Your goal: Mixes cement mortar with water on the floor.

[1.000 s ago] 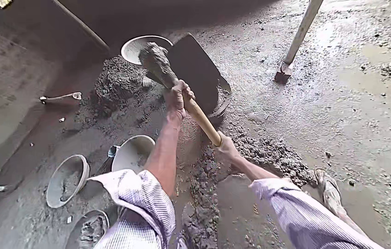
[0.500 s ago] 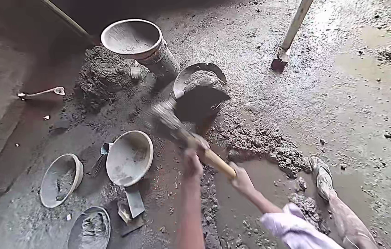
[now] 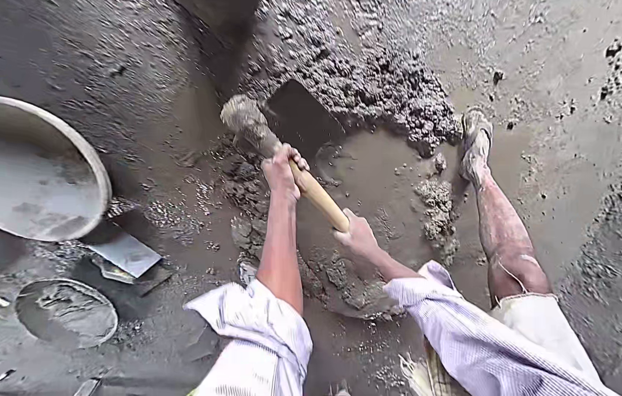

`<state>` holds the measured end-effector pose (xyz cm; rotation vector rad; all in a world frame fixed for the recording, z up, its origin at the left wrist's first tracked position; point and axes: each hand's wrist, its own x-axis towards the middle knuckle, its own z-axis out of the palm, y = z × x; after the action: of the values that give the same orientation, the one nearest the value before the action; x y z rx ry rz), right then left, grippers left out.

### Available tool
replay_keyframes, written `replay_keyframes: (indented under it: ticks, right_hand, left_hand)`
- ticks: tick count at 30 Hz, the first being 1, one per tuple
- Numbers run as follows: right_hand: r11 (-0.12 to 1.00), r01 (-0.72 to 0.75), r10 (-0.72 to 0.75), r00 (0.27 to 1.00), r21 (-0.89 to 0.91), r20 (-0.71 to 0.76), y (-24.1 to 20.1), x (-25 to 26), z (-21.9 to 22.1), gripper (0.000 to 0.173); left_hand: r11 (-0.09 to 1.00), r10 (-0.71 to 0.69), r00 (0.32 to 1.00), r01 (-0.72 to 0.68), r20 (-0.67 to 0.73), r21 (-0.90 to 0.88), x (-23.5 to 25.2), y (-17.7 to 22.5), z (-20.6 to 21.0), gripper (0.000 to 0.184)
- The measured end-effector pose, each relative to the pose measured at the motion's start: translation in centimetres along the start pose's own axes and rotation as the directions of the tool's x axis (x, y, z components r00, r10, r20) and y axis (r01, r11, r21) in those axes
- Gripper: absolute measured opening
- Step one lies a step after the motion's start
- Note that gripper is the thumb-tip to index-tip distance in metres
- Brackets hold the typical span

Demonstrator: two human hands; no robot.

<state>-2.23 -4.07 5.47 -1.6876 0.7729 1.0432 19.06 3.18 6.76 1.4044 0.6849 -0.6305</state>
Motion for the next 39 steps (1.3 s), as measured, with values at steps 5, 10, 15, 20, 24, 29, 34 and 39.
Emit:
replay_keyframes:
  ticks: [5, 10, 15, 20, 24, 29, 34, 39]
  right_hand:
    - [0.987, -0.128, 0.137, 0.986, 0.093, -0.095, 4.2, 0.0, 0.9, 0.044]
    - [0.964, -0.258, 0.263, 0.96, 0.061, -0.092, 5.2, -2.2, -0.2, 0.049]
    - [0.889, -0.45, 0.451, 0.893, -0.088, -0.007, 6.1, -6.3, 1.9, 0.048]
    - [0.778, -0.61, 0.62, 0.785, -0.15, 0.021, 9.9, -10.9, 5.4, 0.045]
    - [0.762, -0.614, 0.638, 0.766, -0.203, 0.076, 9.6, -13.3, 3.8, 0.045]
    - [0.795, -0.562, 0.596, 0.794, -0.231, 0.121, 5.9, -15.3, 1.5, 0.046]
    - [0.88, -0.439, 0.467, 0.87, -0.181, 0.159, -0.3, -20.3, 0.2, 0.046]
    - [0.993, -0.113, 0.119, 0.982, -0.047, 0.146, -10.4, -24.6, -5.4, 0.047]
  left_hand:
    - [0.986, -0.166, 0.986, 0.165, 0.02, 0.03, 3.1, -6.2, 4.2, 0.011]
    - [0.98, -0.182, 0.983, 0.182, -0.012, 0.086, 1.6, -8.1, 5.8, 0.017]
    - [0.924, -0.375, 0.927, 0.376, -0.024, 0.068, -1.0, -13.6, 1.1, 0.018]
    - [0.801, -0.598, 0.798, 0.599, -0.074, -0.021, -4.6, -22.1, -1.2, 0.019]
    - [0.733, -0.68, 0.729, 0.673, -0.08, -0.097, -6.8, -22.6, -2.0, 0.021]
    - [0.74, -0.668, 0.739, 0.648, -0.087, -0.18, -7.9, -20.9, -3.3, 0.017]
    - [0.748, -0.646, 0.761, 0.617, -0.054, -0.247, -10.1, -12.3, -4.3, 0.025]
    - [0.833, -0.481, 0.874, 0.481, 0.072, -0.274, -10.2, 4.4, -1.8, 0.019]
